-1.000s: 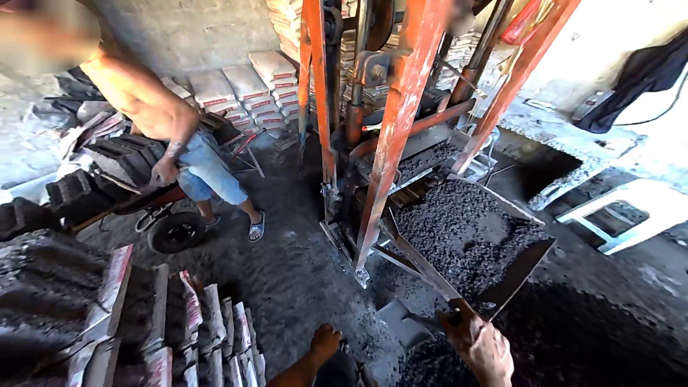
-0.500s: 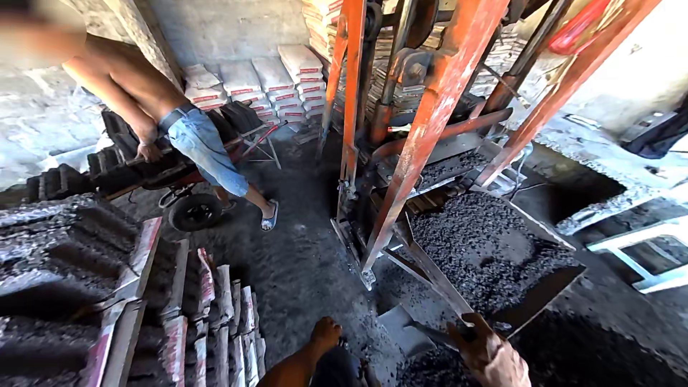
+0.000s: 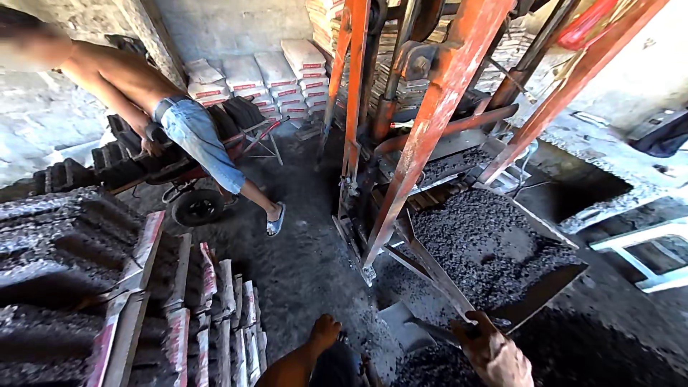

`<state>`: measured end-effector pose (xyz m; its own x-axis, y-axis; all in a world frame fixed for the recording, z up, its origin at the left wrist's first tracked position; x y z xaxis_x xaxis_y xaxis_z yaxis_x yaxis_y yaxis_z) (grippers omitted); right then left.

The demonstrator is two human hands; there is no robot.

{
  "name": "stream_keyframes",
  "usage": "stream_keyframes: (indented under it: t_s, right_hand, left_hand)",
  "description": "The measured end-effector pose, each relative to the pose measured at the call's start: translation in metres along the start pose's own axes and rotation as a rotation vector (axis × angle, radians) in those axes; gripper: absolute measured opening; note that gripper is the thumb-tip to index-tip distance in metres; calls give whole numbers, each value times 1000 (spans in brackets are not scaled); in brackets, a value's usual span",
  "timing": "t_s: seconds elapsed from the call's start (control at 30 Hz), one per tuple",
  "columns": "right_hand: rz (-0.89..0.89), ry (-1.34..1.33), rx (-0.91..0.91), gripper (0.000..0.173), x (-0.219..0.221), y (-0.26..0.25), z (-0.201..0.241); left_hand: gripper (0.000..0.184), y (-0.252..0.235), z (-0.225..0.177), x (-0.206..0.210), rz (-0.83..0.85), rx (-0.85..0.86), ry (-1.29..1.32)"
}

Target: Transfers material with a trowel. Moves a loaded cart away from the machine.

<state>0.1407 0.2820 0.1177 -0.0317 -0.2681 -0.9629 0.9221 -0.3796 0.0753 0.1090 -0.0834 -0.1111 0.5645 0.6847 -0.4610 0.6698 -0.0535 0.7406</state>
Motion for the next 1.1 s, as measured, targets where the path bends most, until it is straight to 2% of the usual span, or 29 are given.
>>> stream_keyframes:
  t_s: [0.7, 1.1]
  right_hand:
    - [-24, -8, -16, 53, 0, -7, 3]
    - [-31, -10, -28, 54, 0, -6, 0]
  left_hand:
    - [51, -4, -20, -4, 10, 15, -9]
    - [51, -5, -9, -2, 15, 10, -35]
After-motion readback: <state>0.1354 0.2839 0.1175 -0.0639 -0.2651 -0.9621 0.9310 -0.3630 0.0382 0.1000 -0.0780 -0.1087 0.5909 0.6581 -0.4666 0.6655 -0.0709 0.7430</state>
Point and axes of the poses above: each hand's wrist, its own y-axis away from the middle knuckle, its own x-axis out of the palm, z = x × y, the point moved 2 cm from there along -y, towards the middle knuckle, and after that the axes turned 3 degrees about -y, right-handed, at the moved point
